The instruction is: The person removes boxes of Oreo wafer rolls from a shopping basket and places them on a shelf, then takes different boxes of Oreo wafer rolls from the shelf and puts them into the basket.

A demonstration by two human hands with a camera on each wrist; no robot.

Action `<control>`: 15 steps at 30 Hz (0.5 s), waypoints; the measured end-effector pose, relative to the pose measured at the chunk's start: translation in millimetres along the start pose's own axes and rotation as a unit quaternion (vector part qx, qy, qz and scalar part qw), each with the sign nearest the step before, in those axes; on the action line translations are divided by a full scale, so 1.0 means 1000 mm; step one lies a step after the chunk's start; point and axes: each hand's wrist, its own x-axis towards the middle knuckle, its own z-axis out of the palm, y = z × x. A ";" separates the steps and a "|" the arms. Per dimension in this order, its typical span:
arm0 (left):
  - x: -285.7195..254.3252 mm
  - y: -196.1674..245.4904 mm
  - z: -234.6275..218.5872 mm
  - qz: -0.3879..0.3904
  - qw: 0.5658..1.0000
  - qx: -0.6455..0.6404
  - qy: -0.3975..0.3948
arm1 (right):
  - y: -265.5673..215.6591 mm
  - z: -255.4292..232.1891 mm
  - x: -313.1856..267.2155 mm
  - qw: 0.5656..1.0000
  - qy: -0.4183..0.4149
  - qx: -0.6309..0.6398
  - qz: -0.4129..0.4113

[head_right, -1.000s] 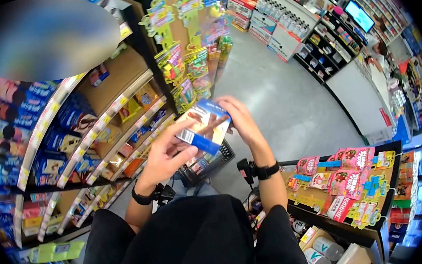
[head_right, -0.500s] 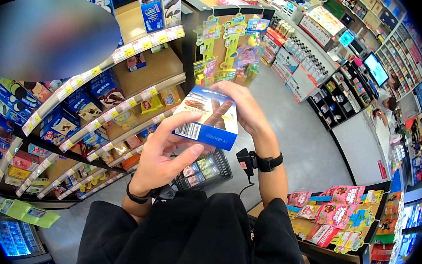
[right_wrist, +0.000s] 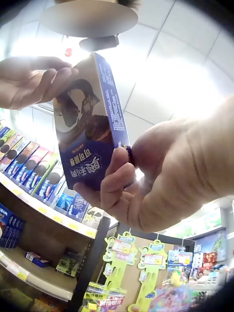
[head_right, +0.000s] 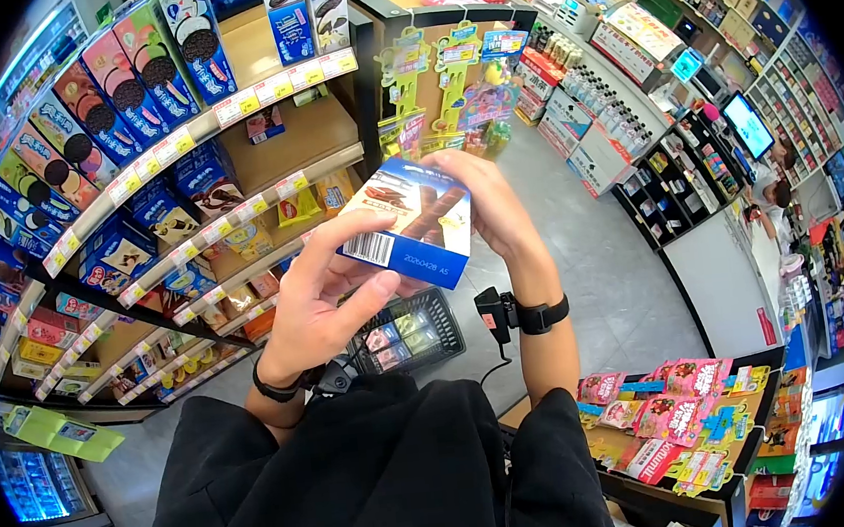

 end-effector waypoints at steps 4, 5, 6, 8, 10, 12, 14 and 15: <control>0.001 -0.001 0.000 0.007 1.000 0.000 0.004 | -0.001 -0.001 0.003 1.000 -0.001 -0.013 -0.010; 0.001 0.000 0.000 0.007 1.000 0.008 0.007 | -0.001 -0.001 0.003 1.000 -0.003 -0.008 -0.006; 0.001 0.001 0.000 0.008 1.000 0.016 0.009 | -0.001 -0.001 0.004 1.000 -0.005 -0.003 -0.002; 0.001 0.002 -0.001 0.006 1.000 0.022 0.011 | -0.001 0.001 0.005 1.000 0.001 0.007 0.005; 0.000 0.002 -0.002 -0.001 1.000 0.018 0.011 | -0.001 0.002 0.005 1.000 0.009 0.008 0.005; 0.000 0.000 -0.002 -0.003 1.000 0.015 0.012 | 0.000 0.003 0.006 1.000 0.019 0.001 -0.001; -0.002 -0.001 -0.007 -0.015 0.999 0.033 0.010 | 0.003 0.003 0.007 0.997 0.063 0.012 -0.034; -0.003 -0.002 -0.013 -0.029 0.998 0.053 0.009 | 0.005 0.004 0.009 0.996 0.078 0.020 -0.048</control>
